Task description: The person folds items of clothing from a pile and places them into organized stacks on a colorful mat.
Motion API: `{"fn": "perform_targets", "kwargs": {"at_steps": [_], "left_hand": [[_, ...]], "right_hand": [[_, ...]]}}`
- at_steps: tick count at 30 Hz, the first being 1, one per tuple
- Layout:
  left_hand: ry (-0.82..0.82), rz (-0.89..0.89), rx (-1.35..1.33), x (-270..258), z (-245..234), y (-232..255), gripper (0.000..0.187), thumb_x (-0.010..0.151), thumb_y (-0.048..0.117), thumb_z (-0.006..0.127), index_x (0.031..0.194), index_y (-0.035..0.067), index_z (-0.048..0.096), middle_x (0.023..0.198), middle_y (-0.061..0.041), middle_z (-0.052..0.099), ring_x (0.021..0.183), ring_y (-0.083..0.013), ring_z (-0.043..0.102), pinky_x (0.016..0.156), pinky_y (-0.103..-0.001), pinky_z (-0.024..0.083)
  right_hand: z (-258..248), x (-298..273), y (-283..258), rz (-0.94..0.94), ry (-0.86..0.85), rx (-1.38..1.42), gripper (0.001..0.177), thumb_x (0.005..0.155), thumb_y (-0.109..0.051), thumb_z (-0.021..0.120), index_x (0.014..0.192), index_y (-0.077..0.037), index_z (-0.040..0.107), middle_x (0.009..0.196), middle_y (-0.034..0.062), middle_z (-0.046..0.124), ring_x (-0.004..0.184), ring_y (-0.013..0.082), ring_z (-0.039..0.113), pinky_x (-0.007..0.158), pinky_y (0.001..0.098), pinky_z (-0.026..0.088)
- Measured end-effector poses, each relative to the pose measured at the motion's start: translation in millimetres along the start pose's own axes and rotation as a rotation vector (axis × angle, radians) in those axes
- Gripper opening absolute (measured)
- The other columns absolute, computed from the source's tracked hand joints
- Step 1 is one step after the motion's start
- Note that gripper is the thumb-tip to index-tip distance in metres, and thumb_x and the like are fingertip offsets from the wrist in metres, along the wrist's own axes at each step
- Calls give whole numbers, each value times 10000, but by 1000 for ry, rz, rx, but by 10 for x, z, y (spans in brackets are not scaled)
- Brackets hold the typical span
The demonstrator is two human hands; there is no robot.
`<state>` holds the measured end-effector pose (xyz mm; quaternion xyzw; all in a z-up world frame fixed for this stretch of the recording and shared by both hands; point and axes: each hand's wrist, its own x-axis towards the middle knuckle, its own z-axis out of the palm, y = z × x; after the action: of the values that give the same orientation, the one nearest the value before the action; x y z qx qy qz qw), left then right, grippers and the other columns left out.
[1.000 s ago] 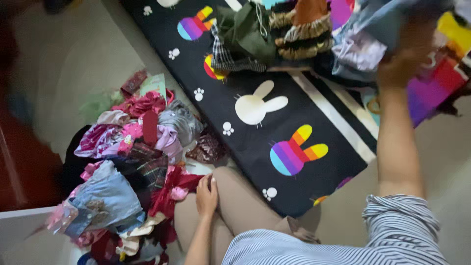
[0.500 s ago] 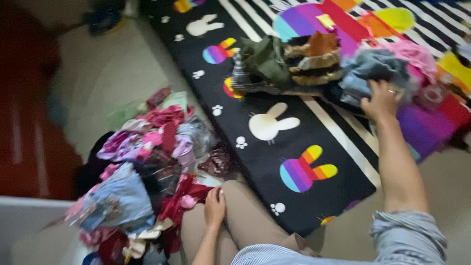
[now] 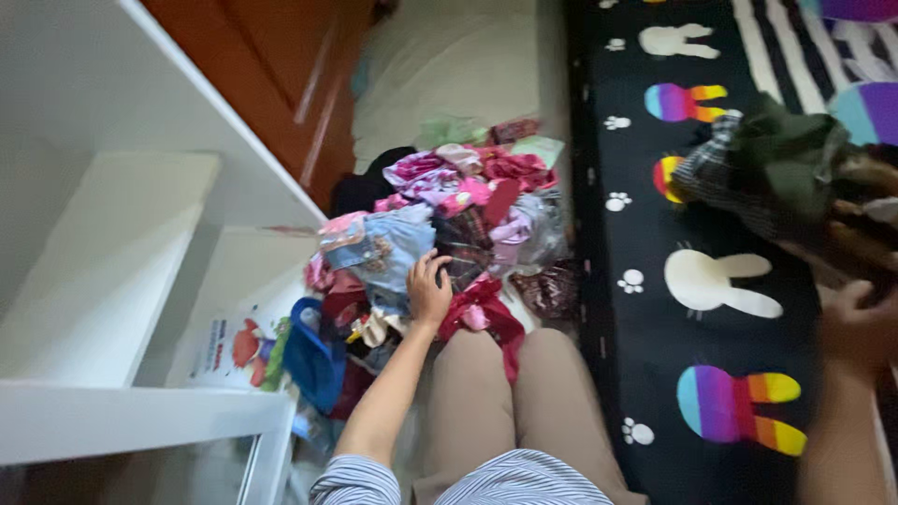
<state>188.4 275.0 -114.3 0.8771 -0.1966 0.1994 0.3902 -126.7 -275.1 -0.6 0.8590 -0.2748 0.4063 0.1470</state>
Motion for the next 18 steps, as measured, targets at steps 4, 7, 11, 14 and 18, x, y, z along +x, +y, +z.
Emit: {"fn": "perform_targets", "kwargs": {"at_steps": [4,7,11,14,18], "left_hand": [[108,-34,180,138,-354,-116,512,804,215,742,1293,112,632,1445,-135,516,1349,-367,435,1112,-558,325],[20,-46,229,120,-360,-330,754,712,290,793,1370,0,567,1475,-212,470,1367,-408,405,1094,-596,302],[-47,-7,224,289,-324,-571,498,898,195,683,1376,65,625,1387,-146,654,1273,-349,593,1067,-448,478],[-101,-165,149,469,-596,-315,335,939,228,683,1250,110,711,1206,-140,736,1087,-347,686,946,-440,532],[-139,133,-146,286,-1195,418,367,821,177,725,1174,78,725,1152,-155,734,1074,-346,694,952,-428,544]], "right_hand": [[-4,46,-1362,-135,-58,392,237,1026,13,608,1248,-57,657,1365,127,591,1395,265,488,1259,483,306],[-160,155,-2418,-260,-72,687,361,900,14,687,1245,-89,680,1350,117,633,1327,322,566,1166,493,382],[-377,123,-3441,-375,-125,988,301,851,-31,735,1138,-104,684,1274,130,632,1220,331,574,1066,484,422],[-313,-100,-3815,-188,-495,1216,351,888,-166,714,1233,-107,682,1320,106,666,1252,291,619,1091,450,470],[80,-298,-4125,906,-1695,2001,619,880,-565,602,1283,-109,711,1231,153,720,1111,284,708,916,409,546]]}}
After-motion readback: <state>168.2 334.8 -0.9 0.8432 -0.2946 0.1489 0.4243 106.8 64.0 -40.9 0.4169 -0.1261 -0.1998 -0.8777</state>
